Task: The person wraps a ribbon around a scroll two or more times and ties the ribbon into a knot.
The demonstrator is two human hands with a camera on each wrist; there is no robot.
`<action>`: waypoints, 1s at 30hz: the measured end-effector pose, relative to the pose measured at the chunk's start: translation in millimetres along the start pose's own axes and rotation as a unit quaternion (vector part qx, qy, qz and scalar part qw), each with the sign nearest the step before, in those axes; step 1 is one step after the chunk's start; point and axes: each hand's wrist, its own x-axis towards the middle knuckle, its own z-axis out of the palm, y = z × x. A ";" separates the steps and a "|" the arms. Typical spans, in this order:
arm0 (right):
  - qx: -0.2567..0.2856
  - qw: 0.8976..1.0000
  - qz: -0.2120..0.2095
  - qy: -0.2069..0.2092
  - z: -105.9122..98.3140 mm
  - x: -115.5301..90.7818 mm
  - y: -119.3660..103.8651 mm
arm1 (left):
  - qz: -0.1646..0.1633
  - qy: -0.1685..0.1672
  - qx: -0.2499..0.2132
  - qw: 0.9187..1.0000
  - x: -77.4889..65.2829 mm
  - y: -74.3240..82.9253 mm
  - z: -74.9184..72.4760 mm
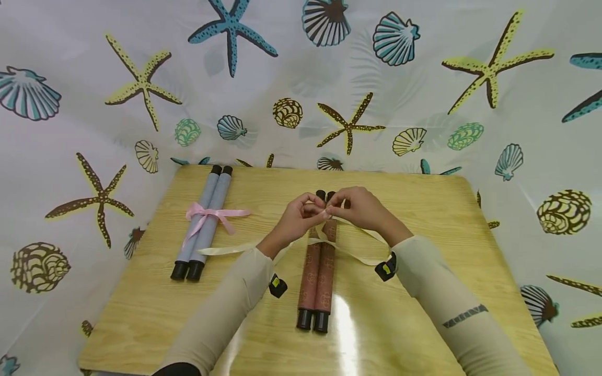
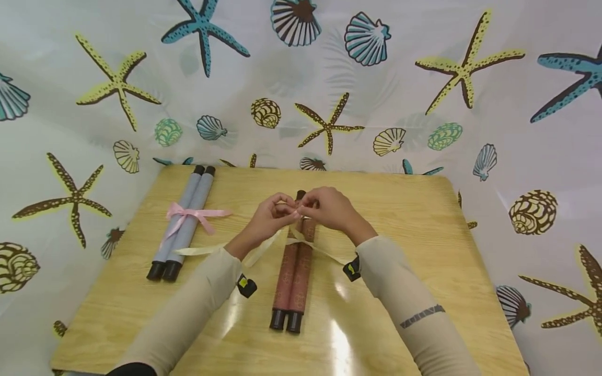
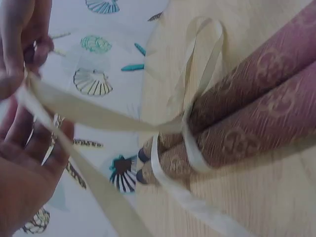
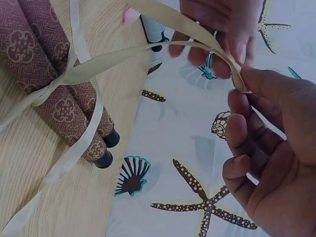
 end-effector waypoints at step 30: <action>-0.054 0.997 0.044 0.024 -8.8 -15.9 20.4 | -0.148 0.073 0.244 0.956 15.3 -34.0 -83.3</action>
